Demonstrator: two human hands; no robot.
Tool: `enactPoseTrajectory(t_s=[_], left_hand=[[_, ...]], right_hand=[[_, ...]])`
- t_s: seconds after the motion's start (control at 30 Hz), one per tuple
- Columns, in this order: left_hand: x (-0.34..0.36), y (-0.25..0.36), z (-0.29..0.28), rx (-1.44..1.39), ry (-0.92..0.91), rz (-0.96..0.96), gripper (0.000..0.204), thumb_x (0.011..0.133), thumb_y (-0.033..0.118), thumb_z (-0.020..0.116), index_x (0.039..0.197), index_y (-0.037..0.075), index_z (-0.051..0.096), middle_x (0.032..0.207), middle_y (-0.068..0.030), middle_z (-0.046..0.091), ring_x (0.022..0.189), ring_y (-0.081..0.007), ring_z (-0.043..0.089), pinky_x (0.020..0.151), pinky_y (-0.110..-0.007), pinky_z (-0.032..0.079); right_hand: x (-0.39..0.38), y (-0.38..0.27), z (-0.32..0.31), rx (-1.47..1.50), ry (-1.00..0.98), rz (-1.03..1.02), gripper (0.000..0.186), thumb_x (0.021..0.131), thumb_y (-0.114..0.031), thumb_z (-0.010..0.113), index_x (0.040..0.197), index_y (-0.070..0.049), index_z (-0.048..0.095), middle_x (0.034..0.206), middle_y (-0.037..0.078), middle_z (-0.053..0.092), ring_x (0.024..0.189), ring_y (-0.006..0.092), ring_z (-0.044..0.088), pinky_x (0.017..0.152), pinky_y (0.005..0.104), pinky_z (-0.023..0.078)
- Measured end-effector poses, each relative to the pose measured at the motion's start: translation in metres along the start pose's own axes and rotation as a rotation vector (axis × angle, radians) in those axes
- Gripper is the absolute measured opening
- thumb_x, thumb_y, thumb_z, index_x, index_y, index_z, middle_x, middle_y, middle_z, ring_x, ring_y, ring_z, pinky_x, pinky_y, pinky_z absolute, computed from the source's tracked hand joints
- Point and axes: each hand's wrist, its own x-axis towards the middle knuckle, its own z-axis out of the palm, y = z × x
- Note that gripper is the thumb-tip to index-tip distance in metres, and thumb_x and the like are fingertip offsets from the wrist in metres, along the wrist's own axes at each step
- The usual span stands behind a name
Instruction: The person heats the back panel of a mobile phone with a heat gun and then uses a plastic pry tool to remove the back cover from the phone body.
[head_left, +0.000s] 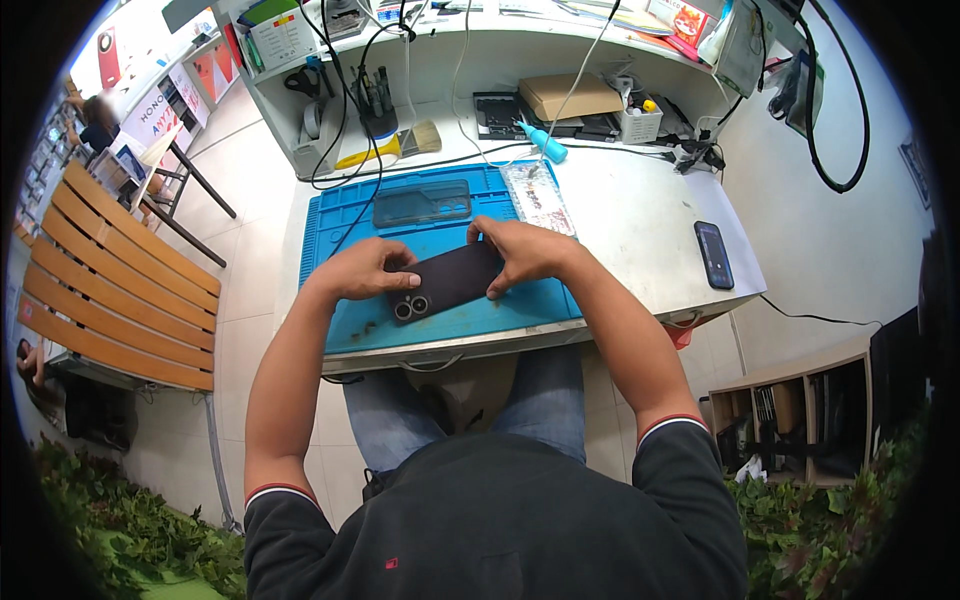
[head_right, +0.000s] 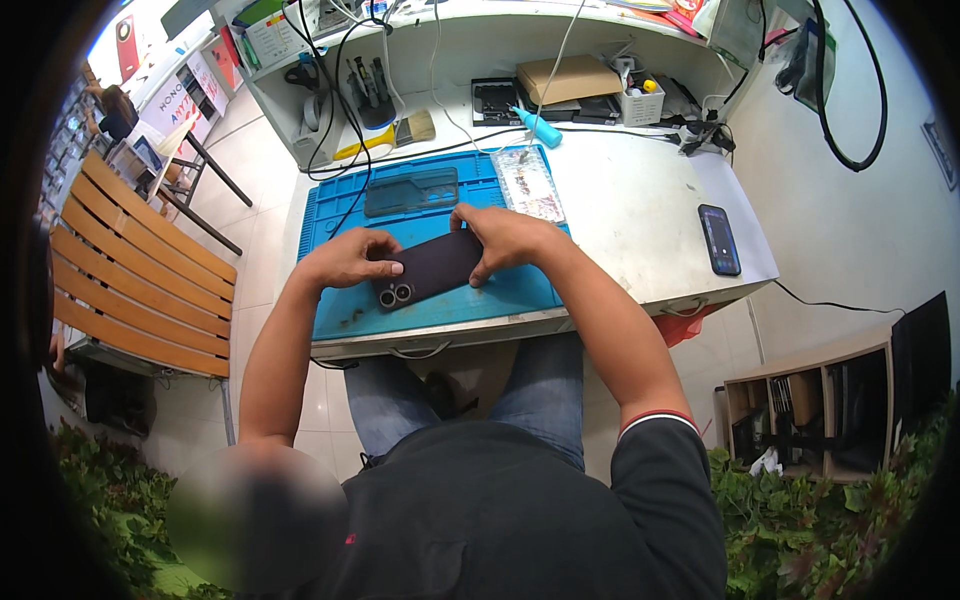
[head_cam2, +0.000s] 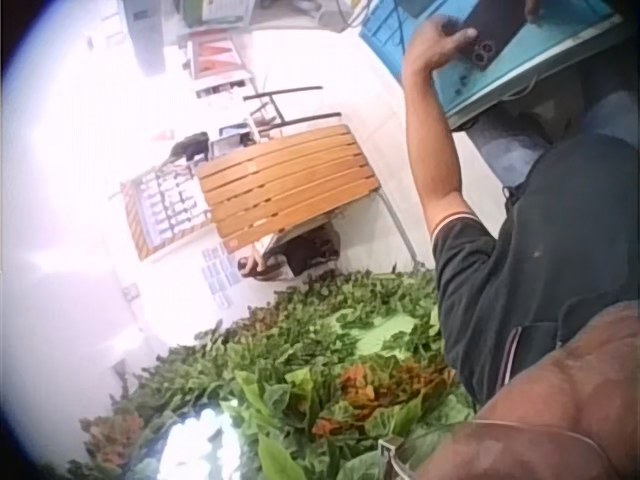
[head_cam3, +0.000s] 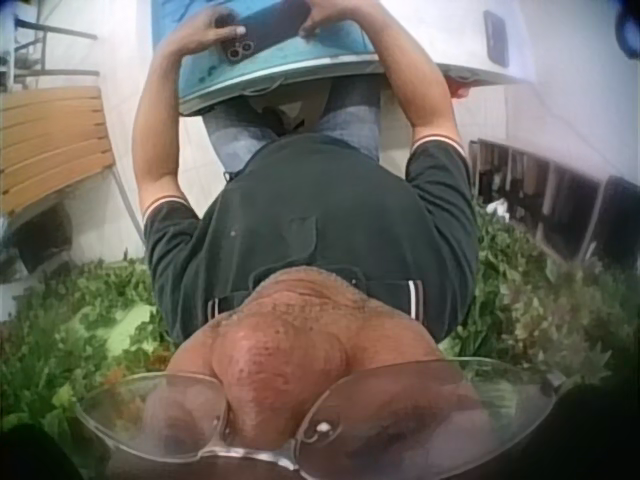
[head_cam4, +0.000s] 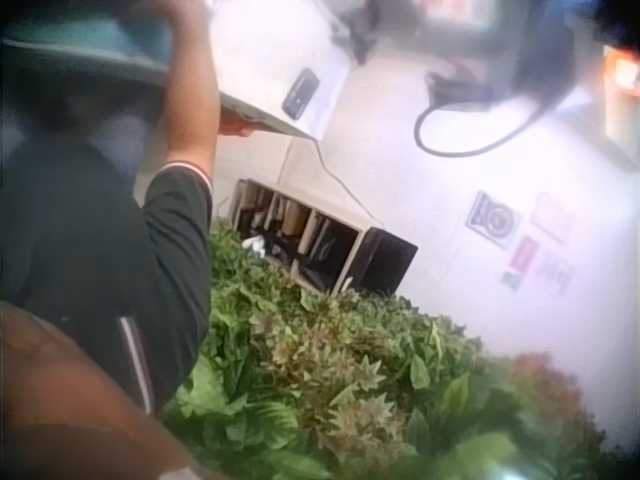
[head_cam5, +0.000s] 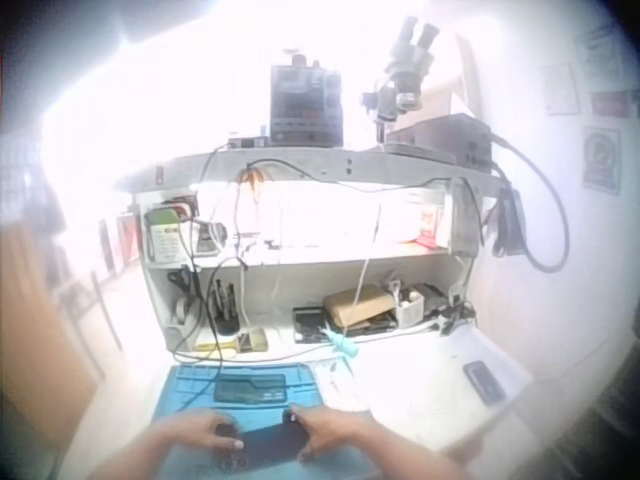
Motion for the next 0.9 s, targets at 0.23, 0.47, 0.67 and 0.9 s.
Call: enactPoseTrajectory(t_s=[0.23,0.47,0.67,0.9], left_hand=[[-0.011,-0.011,0.057,-0.929,0.276,0.008,0.035,0.1,0.022,0.087,0.123,-0.003,0.075,0.109,-0.0082,0.081,0.1,-0.0139,0.076,0.089,-0.03,0.06],[-0.003,0.027,0.12,-1.47,0.576,0.09,0.043,0.1,0.008,0.086,0.136,0.004,0.064,0.115,-0.0091,0.078,0.103,-0.0178,0.078,0.093,-0.036,0.065],[-0.027,0.03,0.082,-1.435,0.644,0.089,0.057,0.099,0.008,0.085,0.149,0.003,0.059,0.112,-0.0056,0.078,0.101,-0.0158,0.076,0.088,-0.033,0.063],[-0.02,-0.025,0.058,-0.74,0.432,-0.002,0.065,0.095,0.011,0.09,0.152,-0.003,0.063,0.1,-0.0039,0.076,0.085,-0.0099,0.071,0.073,-0.025,0.055]], right_hand=[[-0.016,0.002,0.052,0.501,0.607,-0.014,0.114,0.092,-0.051,0.092,0.171,0.007,0.034,0.15,0.032,0.063,0.101,0.0286,0.075,0.089,0.0429,0.063],[0.005,-0.022,0.057,1.108,0.25,-0.109,0.066,0.108,-0.03,0.079,0.156,0.009,0.055,0.126,0.022,0.076,0.095,0.0217,0.077,0.071,0.0368,0.068],[-0.006,-0.016,0.033,0.997,0.11,-0.063,0.047,0.11,-0.018,0.074,0.15,0.005,0.066,0.117,0.012,0.079,0.09,0.0204,0.077,0.068,0.0358,0.069],[-0.014,-0.022,0.021,0.477,0.206,0.238,0.063,0.091,-0.028,0.095,0.142,0.001,0.074,0.117,0.015,0.078,0.101,0.0259,0.077,0.078,0.0402,0.068]])
